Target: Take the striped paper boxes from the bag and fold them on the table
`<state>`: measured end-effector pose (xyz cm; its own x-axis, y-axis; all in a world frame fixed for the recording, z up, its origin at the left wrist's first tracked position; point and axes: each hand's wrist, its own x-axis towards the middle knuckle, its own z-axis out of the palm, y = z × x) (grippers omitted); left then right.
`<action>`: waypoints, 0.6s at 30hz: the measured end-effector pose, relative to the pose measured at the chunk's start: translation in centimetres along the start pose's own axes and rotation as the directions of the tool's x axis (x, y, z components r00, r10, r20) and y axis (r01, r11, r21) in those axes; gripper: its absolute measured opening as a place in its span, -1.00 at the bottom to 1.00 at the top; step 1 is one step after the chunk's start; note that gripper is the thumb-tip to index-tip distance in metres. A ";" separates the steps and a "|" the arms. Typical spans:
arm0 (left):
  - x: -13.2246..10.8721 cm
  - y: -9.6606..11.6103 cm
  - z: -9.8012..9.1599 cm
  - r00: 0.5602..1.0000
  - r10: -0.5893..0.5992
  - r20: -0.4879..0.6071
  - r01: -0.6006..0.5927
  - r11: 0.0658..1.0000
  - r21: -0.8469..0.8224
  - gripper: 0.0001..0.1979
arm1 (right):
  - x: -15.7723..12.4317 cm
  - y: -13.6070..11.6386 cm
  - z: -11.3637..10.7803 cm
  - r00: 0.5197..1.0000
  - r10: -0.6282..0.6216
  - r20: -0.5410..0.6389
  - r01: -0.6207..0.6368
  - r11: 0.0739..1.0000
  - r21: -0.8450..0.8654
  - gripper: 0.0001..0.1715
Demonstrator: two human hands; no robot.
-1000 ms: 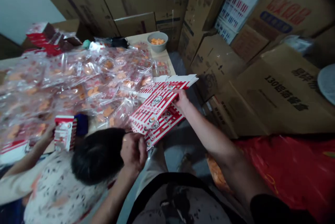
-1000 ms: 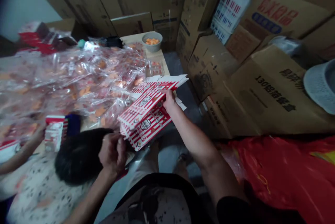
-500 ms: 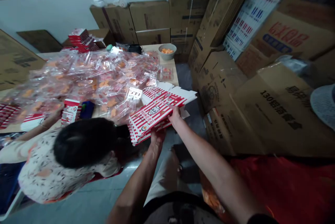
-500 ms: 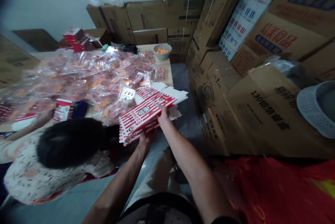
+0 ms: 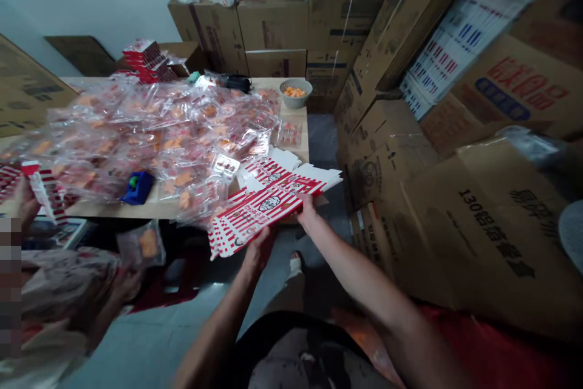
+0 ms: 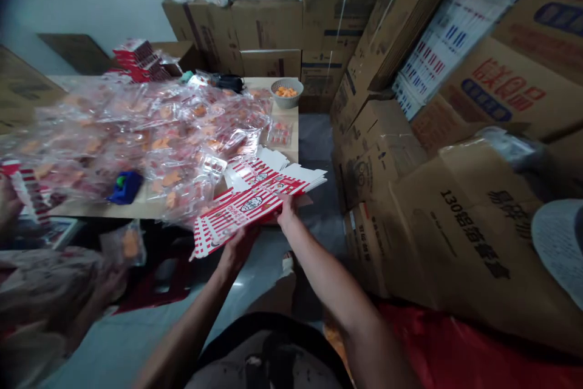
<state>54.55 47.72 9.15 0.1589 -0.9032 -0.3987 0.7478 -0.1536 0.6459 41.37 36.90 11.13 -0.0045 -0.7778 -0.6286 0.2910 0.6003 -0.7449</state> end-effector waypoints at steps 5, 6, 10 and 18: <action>1.9 2.5 4.3 0.936 0.098 -0.337 -0.138 0.985 -0.098 -0.87 | -1.8 -3.7 -5.2 0.989 0.100 0.113 -0.024 0.844 -0.535 -0.68; 2.3 3.1 4.9 0.905 0.093 -0.415 -0.143 0.985 -0.092 -0.90 | -2.1 -4.4 -6.0 0.991 0.054 0.120 0.030 0.793 -0.609 -0.58; 3.5 4.6 7.0 0.767 0.057 -0.640 -0.102 0.994 -0.032 -0.87 | -2.4 -6.0 -5.6 0.782 -0.259 0.568 0.594 0.031 -0.804 0.07; 3.9 6.3 7.7 0.884 0.134 -0.447 -0.171 0.984 -0.043 -0.93 | 2.8 -9.9 2.5 0.579 -0.056 0.813 0.675 -0.527 -0.517 -0.25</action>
<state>54.90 40.11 16.61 0.5290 -0.6400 -0.5573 0.7368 0.0207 0.6757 40.86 28.30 17.27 0.7594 -0.6354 -0.1402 -0.6506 -0.7450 -0.1474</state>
